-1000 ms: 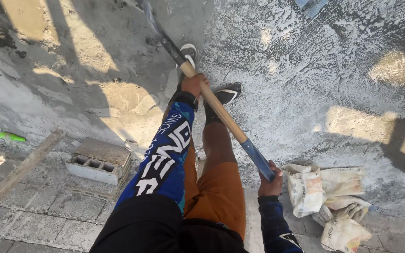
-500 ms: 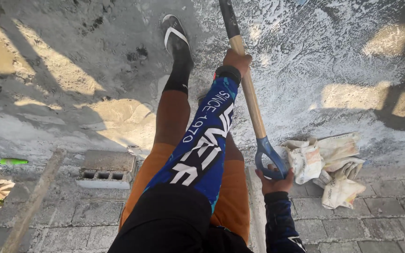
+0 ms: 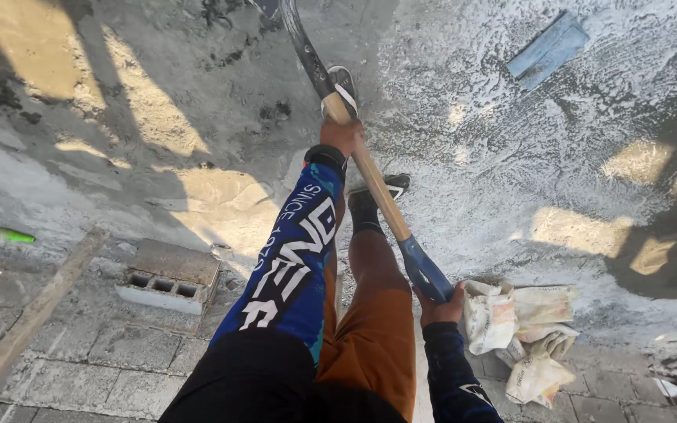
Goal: Mixing and moving wet concrete using a shovel on a construction site
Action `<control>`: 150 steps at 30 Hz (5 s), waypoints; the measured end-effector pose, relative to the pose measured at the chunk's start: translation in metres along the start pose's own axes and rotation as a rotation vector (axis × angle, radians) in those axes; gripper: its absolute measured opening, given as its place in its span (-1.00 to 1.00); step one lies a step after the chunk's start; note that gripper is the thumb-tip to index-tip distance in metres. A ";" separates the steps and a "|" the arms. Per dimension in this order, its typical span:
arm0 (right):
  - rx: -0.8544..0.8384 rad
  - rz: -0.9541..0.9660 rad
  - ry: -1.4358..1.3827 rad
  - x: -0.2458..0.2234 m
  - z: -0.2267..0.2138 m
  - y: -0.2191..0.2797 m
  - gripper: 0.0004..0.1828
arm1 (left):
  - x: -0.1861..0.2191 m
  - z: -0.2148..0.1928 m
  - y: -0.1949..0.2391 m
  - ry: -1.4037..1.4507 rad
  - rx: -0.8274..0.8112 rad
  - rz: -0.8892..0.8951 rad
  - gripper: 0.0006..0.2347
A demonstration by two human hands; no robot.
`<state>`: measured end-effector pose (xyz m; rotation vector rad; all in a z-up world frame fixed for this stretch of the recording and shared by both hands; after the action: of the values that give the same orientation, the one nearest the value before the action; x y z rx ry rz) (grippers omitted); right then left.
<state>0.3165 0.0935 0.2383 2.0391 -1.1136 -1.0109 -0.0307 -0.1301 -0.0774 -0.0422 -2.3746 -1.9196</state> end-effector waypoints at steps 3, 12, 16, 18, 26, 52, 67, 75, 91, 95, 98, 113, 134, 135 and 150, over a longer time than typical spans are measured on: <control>-0.374 -0.409 0.456 -0.010 -0.015 -0.003 -0.47 | 0.011 -0.037 0.052 0.309 -0.143 -0.200 -0.86; -0.634 -1.002 0.501 -0.081 -0.008 0.058 -0.50 | -0.005 -0.022 0.109 0.469 -0.061 -0.314 -0.83; -0.175 -0.221 0.061 -0.033 -0.075 0.015 -0.34 | 0.007 0.056 0.111 0.312 -0.193 -0.174 -0.81; -0.113 -0.018 0.071 -0.016 -0.083 0.020 -0.18 | 0.006 0.085 0.108 -0.117 -0.146 -0.157 -0.76; -0.017 0.046 0.023 -0.010 -0.014 0.016 -0.30 | 0.075 0.140 0.097 -0.731 -0.096 -0.247 -0.51; -0.651 -1.132 0.559 -0.137 0.105 0.083 -0.44 | 0.125 -0.061 0.113 0.543 -0.121 -0.056 -0.72; 0.025 -0.263 0.161 -0.214 -0.111 0.029 -0.22 | -0.081 0.243 0.139 0.499 -0.414 -0.318 -0.80; 0.137 -0.102 0.241 -0.235 -0.116 -0.008 -0.33 | -0.023 0.233 0.175 -0.386 -0.228 -0.320 -0.60; -0.571 -0.842 0.847 -0.342 0.092 0.000 -0.53 | 0.021 0.071 0.146 0.720 -0.034 -0.090 -0.81; -0.995 -1.119 0.741 -0.358 0.139 0.042 -0.39 | 0.045 0.045 0.160 0.956 -0.030 -0.111 -0.77; -0.885 -0.976 0.608 -0.358 0.133 0.014 -0.44 | 0.069 0.069 0.147 0.911 -0.014 -0.087 -0.82; -0.024 -0.216 0.253 -0.336 0.176 0.059 -0.48 | 0.235 0.265 0.100 -0.207 -0.171 -0.287 -0.44; -0.345 -0.749 0.638 -0.330 0.344 0.132 -0.66 | 0.313 0.025 0.047 0.290 0.024 -0.020 -0.61; -0.491 -1.142 1.075 -0.338 0.352 0.148 -0.50 | 0.304 0.015 0.055 0.422 0.026 -0.024 -0.69; -0.315 -0.393 0.177 -0.313 0.237 0.125 -0.48 | 0.329 0.067 0.141 0.342 0.027 -0.162 -0.73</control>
<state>-0.0455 0.2744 0.3147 2.0747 -0.4362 -1.0863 -0.3509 -0.0460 0.0738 0.4553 -2.2298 -1.7836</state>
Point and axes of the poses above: each hand's wrist, its own y-axis away from the middle knuckle, its own z-axis out of the palm, x = y × z, the point moved 10 cm from there along -y, towards the middle knuckle, and after that the axes turned 12 degrees about -z, right-handed, at the moved point
